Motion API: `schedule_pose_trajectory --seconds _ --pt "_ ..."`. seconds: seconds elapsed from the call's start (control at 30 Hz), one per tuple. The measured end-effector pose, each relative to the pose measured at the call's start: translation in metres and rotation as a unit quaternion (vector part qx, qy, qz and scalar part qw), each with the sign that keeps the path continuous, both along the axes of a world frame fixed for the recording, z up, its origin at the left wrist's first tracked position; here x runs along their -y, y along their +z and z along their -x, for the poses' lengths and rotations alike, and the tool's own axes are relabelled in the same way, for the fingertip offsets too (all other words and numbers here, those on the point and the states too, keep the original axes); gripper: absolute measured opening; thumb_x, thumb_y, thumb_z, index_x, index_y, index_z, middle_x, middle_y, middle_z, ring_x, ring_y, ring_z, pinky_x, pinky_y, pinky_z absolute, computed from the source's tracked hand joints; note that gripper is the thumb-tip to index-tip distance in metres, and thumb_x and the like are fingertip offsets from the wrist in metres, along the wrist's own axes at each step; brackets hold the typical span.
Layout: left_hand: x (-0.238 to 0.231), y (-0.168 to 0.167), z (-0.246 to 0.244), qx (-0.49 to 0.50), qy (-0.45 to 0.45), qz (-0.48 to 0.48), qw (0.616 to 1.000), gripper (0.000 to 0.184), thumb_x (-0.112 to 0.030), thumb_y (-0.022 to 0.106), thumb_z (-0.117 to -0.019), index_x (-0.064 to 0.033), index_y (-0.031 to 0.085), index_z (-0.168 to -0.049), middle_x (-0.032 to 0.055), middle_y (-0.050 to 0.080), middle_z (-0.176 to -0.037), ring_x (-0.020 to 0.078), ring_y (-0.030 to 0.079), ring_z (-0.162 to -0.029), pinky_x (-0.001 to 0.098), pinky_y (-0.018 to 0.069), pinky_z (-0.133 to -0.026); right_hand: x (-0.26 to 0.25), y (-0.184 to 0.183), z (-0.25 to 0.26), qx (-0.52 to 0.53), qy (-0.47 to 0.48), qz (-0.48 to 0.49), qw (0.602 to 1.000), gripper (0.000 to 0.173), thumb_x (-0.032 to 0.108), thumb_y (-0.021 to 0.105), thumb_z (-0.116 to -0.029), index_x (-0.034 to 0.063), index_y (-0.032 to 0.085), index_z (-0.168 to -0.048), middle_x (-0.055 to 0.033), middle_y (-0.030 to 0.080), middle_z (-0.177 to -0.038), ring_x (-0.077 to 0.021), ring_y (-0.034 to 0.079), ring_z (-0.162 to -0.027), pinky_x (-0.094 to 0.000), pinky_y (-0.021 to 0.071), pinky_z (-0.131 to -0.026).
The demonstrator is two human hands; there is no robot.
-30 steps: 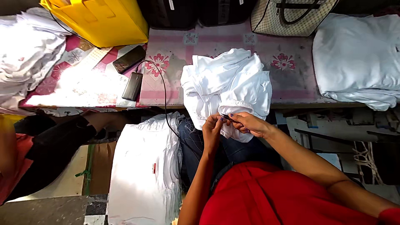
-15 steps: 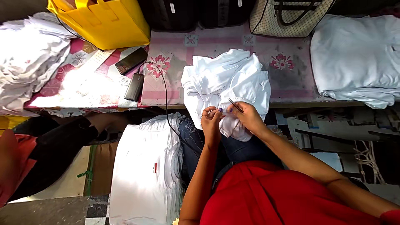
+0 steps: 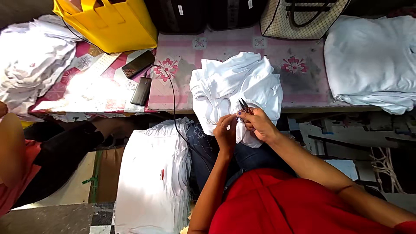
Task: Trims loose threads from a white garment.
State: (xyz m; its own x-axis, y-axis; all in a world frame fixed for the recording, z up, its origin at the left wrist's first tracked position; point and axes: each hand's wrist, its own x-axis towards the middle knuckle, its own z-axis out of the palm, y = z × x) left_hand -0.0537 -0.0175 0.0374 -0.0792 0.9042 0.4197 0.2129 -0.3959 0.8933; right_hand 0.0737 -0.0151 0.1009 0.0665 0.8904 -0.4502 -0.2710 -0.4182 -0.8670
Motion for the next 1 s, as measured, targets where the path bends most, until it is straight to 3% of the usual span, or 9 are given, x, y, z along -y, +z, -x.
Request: schedule_pose_trajectory --seconds 0.3,0.47,0.57,0.67,0.73,0.83,0.87,0.97,1.0 --pt "-0.001 0.004 0.008 -0.05 -0.042 -0.015 0.998 0.01 0.007 0.067 -0.0836 0.0093 0.07 -0.093 0.0169 0.073 -0.091 0.0162 0.072 -0.082 0.0281 0.0607 -0.079 0.001 -0.005 0.0 0.0 0.005 -0.002 1.0 0.011 0.007 0.065 -0.0986 0.0066 0.062 -0.088 0.0075 0.043 -0.057 0.0006 0.033 -0.045 -0.0152 0.0281 -0.044" --pt "0.009 0.01 0.022 0.148 -0.088 0.161 0.972 0.012 0.002 0.051 -0.0955 0.0085 0.06 -0.101 0.0107 0.071 -0.094 0.0162 0.073 -0.084 0.0346 0.0631 -0.08 -0.001 -0.006 -0.007 -0.038 0.015 0.015 0.999 0.011 0.008 0.064 -0.0992 0.0073 0.061 -0.088 0.0081 0.04 -0.056 0.0004 0.033 -0.044 -0.0153 0.0297 -0.043" --pt "0.011 0.007 0.022 0.09 -0.063 0.077 0.991 0.019 0.002 0.061 -0.0925 0.0131 0.061 -0.108 0.0171 0.067 -0.105 0.0184 0.071 -0.094 0.0346 0.0621 -0.085 -0.001 -0.004 -0.006 -0.048 0.012 0.019 0.999 0.012 0.007 0.063 -0.0994 0.0071 0.061 -0.087 0.0081 0.039 -0.055 0.0006 0.032 -0.043 -0.0149 0.0287 -0.042" --pt "0.007 0.012 0.01 0.078 -0.064 0.078 0.992 0.02 0.006 0.068 -0.0895 0.014 0.066 -0.108 0.0165 0.072 -0.098 0.0166 0.074 -0.085 0.0324 0.0635 -0.081 -0.001 -0.002 -0.002 -0.046 0.026 0.022 0.998 0.016 0.01 0.061 -0.1019 0.0093 0.058 -0.086 0.0091 0.038 -0.054 0.001 0.031 -0.043 -0.0149 0.0276 -0.043" --pt "0.003 0.018 0.012 0.167 -0.093 0.175 0.966 0.01 0.005 0.064 -0.0934 0.0081 0.066 -0.103 0.0074 0.075 -0.083 0.0129 0.074 -0.073 0.0311 0.0643 -0.073 -0.002 -0.001 -0.003 -0.046 0.029 0.019 0.998 0.015 0.011 0.06 -0.1023 0.0091 0.059 -0.088 0.0089 0.038 -0.055 0.0007 0.032 -0.044 -0.0152 0.0283 -0.043" --pt "-0.001 0.02 0.026 0.254 -0.06 0.284 0.923 0.009 0.003 0.054 -0.098 0.003 0.063 -0.099 0.0031 0.071 -0.075 0.0123 0.071 -0.067 0.0307 0.0622 -0.07 -0.001 -0.002 -0.008 -0.05 0.036 0.013 0.998 0.015 0.011 0.06 -0.1027 0.0095 0.058 -0.088 0.0091 0.038 -0.056 0.0006 0.032 -0.044 -0.0151 0.0289 -0.044" --pt "-0.003 0.021 0.029 0.284 -0.053 0.319 0.903 0.011 0.001 0.05 -0.1015 0.0028 0.061 -0.101 0.0048 0.071 -0.078 0.0139 0.072 -0.07 0.0315 0.0623 -0.072 0.0 -0.003 -0.009 -0.052 0.035 0.013 0.998 0.014 0.011 0.06 -0.1026 0.0092 0.058 -0.088 0.0091 0.038 -0.056 0.0006 0.032 -0.044 -0.0153 0.0291 -0.044" --pt "-0.004 0.025 0.028 0.347 -0.134 0.381 0.846 0.026 -0.007 0.044 -0.1071 0.0068 0.052 -0.127 0.011 0.07 -0.103 0.0204 0.073 -0.09 0.0393 0.0619 -0.087 0.001 -0.008 -0.007 -0.038 0.051 0.015 0.998 0.014 0.012 0.059 -0.1032 0.0088 0.058 -0.089 0.0089 0.039 -0.056 0.0006 0.033 -0.045 -0.0157 0.0296 -0.044" --pt "-0.004 0.027 0.023 0.354 -0.143 0.377 0.844 0.023 -0.003 0.047 -0.1047 0.0072 0.055 -0.124 0.0106 0.07 -0.1 0.0197 0.073 -0.087 0.039 0.062 -0.086 0.001 -0.008 -0.006 0.003 0.064 0.003 0.998 0.014 0.013 0.059 -0.1036 0.0079 0.059 -0.09 0.0081 0.041 -0.057 0.0003 0.035 -0.045 -0.0162 0.0305 -0.044"
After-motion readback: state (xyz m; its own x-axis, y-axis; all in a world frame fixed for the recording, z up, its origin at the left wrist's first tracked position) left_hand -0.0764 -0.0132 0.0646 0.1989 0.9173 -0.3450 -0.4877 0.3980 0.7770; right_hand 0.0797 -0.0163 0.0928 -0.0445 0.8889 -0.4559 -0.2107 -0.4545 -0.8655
